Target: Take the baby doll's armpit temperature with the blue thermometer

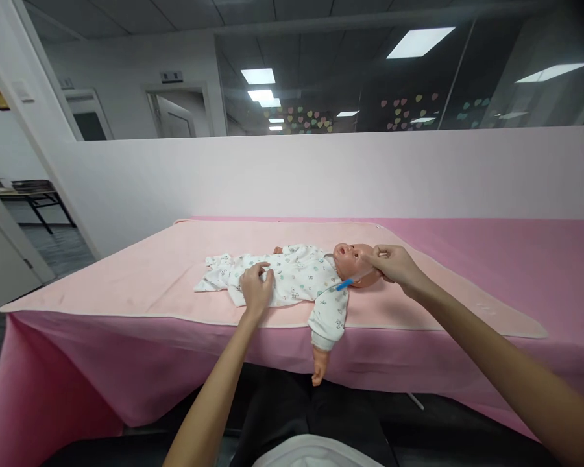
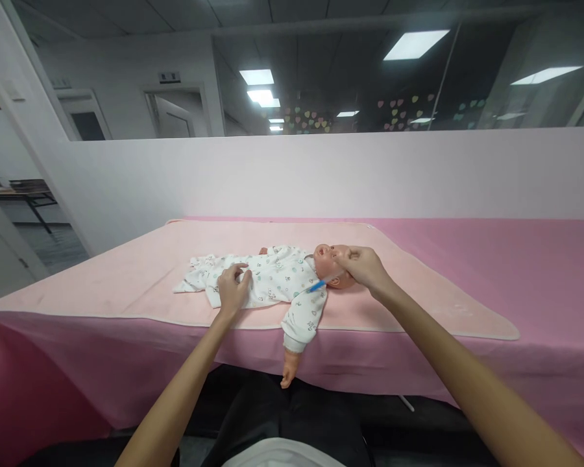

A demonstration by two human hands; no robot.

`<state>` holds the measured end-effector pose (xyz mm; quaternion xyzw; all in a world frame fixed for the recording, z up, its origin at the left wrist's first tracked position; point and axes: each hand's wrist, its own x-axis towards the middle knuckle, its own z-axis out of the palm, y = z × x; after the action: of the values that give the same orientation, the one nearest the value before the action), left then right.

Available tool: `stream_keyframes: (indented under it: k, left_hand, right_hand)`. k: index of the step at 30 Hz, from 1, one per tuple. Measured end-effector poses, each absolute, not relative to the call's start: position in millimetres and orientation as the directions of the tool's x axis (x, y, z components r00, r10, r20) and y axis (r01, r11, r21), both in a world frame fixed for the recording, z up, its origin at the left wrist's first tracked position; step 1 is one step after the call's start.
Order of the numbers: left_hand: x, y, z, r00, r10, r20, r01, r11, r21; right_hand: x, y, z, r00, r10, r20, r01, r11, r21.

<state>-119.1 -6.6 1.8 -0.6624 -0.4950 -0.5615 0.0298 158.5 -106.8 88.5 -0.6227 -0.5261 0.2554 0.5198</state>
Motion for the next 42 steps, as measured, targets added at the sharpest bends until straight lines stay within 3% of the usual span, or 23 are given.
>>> stream_keyframes:
  k: [3,5,10,12,15,19,27,36,38,42]
  left_hand:
    - [-104.3,-9.0,18.6,-0.106,0.415,0.904,0.764,-0.548,0.341]
    - [-85.1,-9.0,31.6,0.030,0.315,0.949,0.747,-0.637,0.188]
    - [-24.3,3.8,35.4,0.433,0.302,0.849,0.648,-0.760,-0.060]
    - [-7.6,11.4,25.0,0.453,0.374,0.809,0.675,-0.737,-0.036]
    - [1.5,17.4,10.4,0.437,0.448,0.780,0.704,-0.710,0.013]
    - [-4.9,9.9,3.8,0.466,0.424,0.776,0.667,-0.745,0.006]
    - [-10.1,-2.9,0.6,0.364,0.390,0.846,0.683,-0.729,0.042]
    - [-9.4,-3.5,0.5,0.314,0.416,0.853,0.692,-0.716,0.094]
    - [-9.4,-5.4,1.0,0.303,0.414,0.858,0.695,-0.712,0.098]
    - [-9.7,-8.6,1.2,0.260,0.426,0.866,0.718,-0.685,0.122]
  right_hand:
    - [184.1,-104.5,49.8,0.365,0.912,0.189,0.445,0.008,-0.896]
    - [199.7,-102.0,21.9,0.421,0.887,0.191,0.536,-0.074,-0.841]
    - [216.4,-94.5,-16.9,0.523,0.823,0.222,0.795,-0.377,-0.475]
    - [213.6,-91.5,-18.4,0.525,0.825,0.210,0.835,-0.452,-0.315]
    - [205.6,-88.6,-16.3,0.526,0.822,0.217,0.848,-0.490,-0.202]
    - [198.6,-86.5,-16.5,0.541,0.804,0.246,0.841,-0.512,-0.173]
    - [195.6,-87.0,-16.1,0.549,0.797,0.252,0.836,-0.527,-0.154]
    - [192.4,-91.7,-20.4,0.500,0.735,0.458,0.846,-0.527,-0.077]
    - [189.6,-96.7,-18.8,0.402,0.748,0.528,0.892,-0.450,-0.041]
    - [169.4,-98.5,-9.4,0.016,0.822,0.570,0.997,-0.054,0.050]
